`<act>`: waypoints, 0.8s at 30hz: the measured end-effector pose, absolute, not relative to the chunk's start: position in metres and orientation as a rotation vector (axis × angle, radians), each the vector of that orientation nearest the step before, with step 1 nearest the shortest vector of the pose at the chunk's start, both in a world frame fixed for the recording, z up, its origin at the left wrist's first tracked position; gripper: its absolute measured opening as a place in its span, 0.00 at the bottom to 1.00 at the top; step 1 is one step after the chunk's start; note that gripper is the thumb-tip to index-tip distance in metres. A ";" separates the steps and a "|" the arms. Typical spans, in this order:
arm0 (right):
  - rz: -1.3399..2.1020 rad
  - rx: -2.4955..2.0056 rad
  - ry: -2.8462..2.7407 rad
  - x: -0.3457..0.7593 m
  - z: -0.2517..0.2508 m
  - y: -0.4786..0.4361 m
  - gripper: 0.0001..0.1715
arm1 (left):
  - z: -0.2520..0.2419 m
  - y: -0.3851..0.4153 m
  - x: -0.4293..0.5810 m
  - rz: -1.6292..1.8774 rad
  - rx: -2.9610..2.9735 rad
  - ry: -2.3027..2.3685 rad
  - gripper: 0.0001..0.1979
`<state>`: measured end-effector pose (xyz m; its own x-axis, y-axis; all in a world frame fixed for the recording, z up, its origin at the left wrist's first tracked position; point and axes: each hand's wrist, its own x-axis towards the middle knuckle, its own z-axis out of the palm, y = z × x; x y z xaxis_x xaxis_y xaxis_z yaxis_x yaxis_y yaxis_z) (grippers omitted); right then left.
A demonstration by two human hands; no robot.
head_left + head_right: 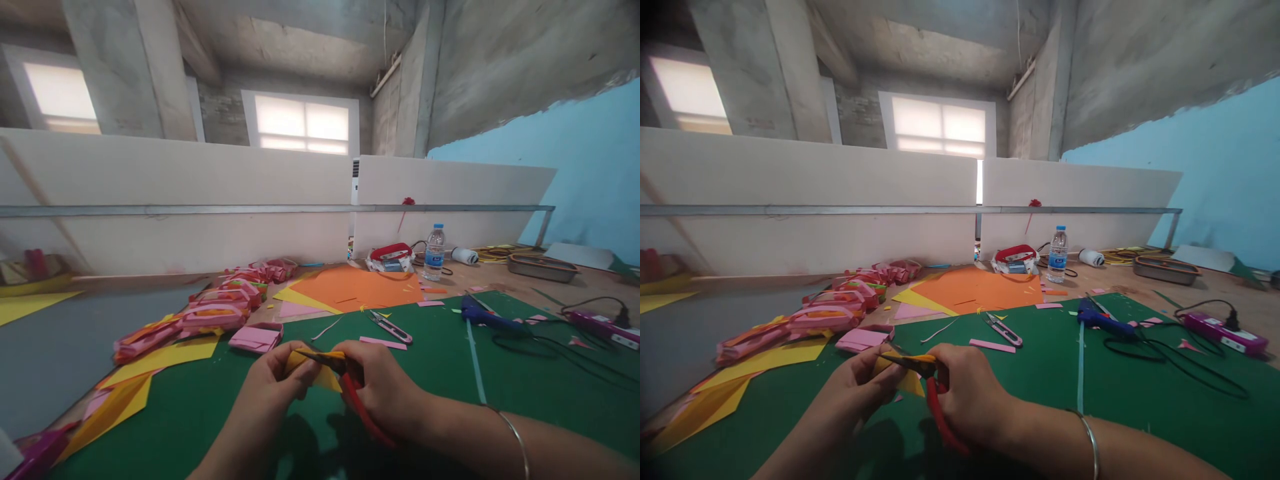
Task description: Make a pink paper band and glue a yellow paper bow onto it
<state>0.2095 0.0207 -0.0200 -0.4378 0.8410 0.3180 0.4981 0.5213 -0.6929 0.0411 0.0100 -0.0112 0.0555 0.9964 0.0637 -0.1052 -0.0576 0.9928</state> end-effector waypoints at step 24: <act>0.949 -1.010 -2.067 0.212 -0.008 0.023 0.19 | -0.006 0.015 0.036 1.403 0.867 1.036 0.13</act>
<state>0.2115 0.0232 -0.0078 -0.4986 0.8365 0.2272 0.3731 0.4437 -0.8148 0.0360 0.0145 -0.0056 -0.0972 0.9937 -0.0555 -0.3455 0.0186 0.9382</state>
